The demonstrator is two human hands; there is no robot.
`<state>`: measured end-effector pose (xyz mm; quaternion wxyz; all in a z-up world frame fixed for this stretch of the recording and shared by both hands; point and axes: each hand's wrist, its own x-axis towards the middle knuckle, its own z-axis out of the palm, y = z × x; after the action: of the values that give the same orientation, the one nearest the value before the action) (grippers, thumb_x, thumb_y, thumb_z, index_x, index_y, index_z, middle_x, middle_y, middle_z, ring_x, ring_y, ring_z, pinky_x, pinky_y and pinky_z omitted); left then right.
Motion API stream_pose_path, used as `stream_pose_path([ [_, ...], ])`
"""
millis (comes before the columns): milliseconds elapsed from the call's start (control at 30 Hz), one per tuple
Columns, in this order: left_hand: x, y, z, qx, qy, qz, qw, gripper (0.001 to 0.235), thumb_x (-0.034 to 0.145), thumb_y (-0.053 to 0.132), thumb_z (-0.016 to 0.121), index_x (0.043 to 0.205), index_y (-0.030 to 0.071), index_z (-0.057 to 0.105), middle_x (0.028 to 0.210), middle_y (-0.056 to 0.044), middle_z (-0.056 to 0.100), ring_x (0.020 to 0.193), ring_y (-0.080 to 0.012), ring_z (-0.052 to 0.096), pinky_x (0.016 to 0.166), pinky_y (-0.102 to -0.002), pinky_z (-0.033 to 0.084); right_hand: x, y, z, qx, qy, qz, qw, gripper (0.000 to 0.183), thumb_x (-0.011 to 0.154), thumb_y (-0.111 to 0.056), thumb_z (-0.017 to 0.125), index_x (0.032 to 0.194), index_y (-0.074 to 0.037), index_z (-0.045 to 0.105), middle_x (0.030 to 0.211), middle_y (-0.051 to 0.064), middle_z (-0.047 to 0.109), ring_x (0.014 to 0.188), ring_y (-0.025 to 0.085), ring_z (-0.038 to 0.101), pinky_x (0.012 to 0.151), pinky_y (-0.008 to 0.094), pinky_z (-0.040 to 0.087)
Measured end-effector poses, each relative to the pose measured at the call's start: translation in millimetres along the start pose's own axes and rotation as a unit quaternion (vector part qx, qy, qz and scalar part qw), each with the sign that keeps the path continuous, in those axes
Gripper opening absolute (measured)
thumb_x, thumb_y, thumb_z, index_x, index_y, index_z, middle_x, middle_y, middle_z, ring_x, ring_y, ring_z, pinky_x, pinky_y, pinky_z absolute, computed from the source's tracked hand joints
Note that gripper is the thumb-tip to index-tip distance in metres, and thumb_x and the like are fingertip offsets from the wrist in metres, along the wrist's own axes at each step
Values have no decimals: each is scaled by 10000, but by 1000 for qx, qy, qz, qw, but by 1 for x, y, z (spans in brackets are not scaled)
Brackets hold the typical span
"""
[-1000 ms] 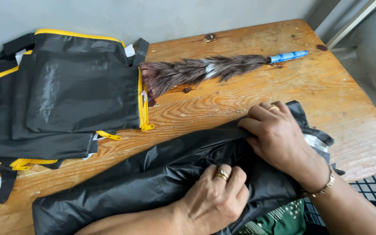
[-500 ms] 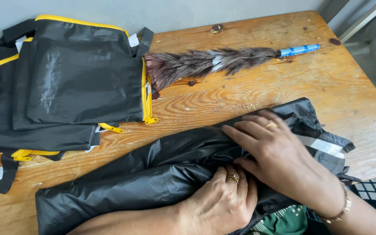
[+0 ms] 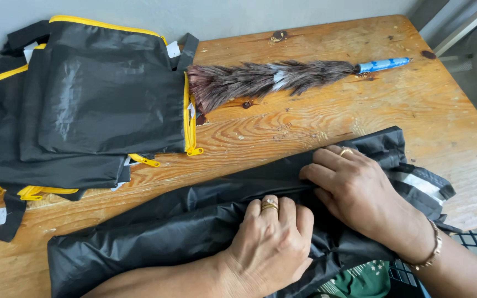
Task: The person folds a black plastic bag on a wooden table. They repeatedly fold the bag in half lengthwise, smooth it out, and then fold it into a smaller, compact square shape.
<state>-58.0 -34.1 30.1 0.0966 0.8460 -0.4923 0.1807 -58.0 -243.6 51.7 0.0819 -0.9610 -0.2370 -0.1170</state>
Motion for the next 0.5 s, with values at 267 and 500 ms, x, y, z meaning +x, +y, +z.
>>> stream_pose_path([
  [267, 5, -3, -19, -109, 21, 18, 994, 499, 547, 405, 850, 802, 113, 535, 796, -116, 533, 669, -304, 522, 580, -445, 396, -18, 3, -4, 76, -121, 50, 988, 125, 754, -65, 610, 764, -180, 563, 870, 46, 550, 719, 321, 578, 630, 420, 460],
  [500, 19, -10, -20, -119, -94, -31, 988, 615, 624, 537, 889, 956, 70, 665, 1035, -173, 565, 1008, -423, 551, 753, -540, 487, -11, 21, 2, 208, -296, 84, 928, 122, 807, -242, 785, 785, -184, 680, 878, -7, 719, 791, 250, 742, 688, 368, 543],
])
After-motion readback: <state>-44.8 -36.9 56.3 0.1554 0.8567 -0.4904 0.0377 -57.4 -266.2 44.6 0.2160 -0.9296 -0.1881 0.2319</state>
